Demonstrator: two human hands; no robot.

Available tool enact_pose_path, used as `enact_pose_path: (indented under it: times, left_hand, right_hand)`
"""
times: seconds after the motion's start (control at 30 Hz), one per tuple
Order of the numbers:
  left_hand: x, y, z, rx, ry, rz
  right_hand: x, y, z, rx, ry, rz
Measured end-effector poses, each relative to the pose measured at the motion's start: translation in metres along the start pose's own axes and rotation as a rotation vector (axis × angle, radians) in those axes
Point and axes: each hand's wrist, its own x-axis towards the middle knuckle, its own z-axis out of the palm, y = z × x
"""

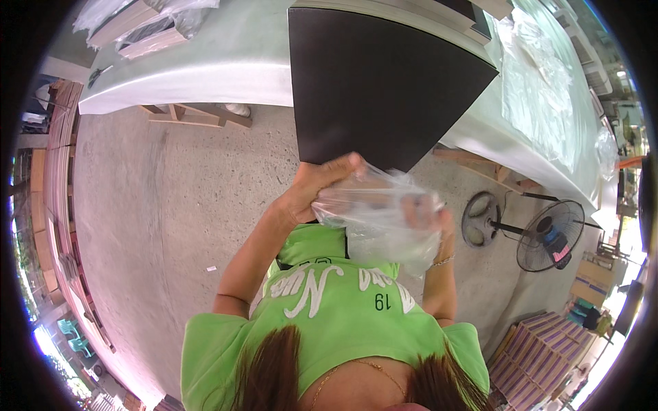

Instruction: The person wraps black rectangular items in clear plastic bags by hand and stacks them on a table.

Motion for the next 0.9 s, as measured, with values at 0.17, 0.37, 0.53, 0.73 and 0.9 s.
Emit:
enact_pose_path:
  times: [0.17, 0.37, 0.53, 0.73, 0.9]
  left_hand:
    - [0.004, -0.035, -0.067, -0.196, -0.538, -0.37]
    - [0.012, -0.028, -0.144, -0.55, -0.682, 0.038]
    - [0.0, 0.012, -0.115, -0.515, -0.625, 0.279]
    - [0.007, -0.009, -0.119, 0.253, -0.739, -0.129]
    - [0.006, -0.011, -0.129, -0.287, -0.666, 0.086]
  right_hand:
    - [0.002, 0.001, 0.017, 0.305, 0.314, -0.221]
    - [-0.027, 0.002, -0.012, 0.093, 0.332, -0.125]
    - [-0.05, 0.006, -0.037, -0.518, 0.405, -0.035]
    - [-0.023, -0.021, -0.008, -0.548, 0.758, -0.498]
    - [-0.006, -0.019, 0.002, 0.414, 0.138, 0.192]
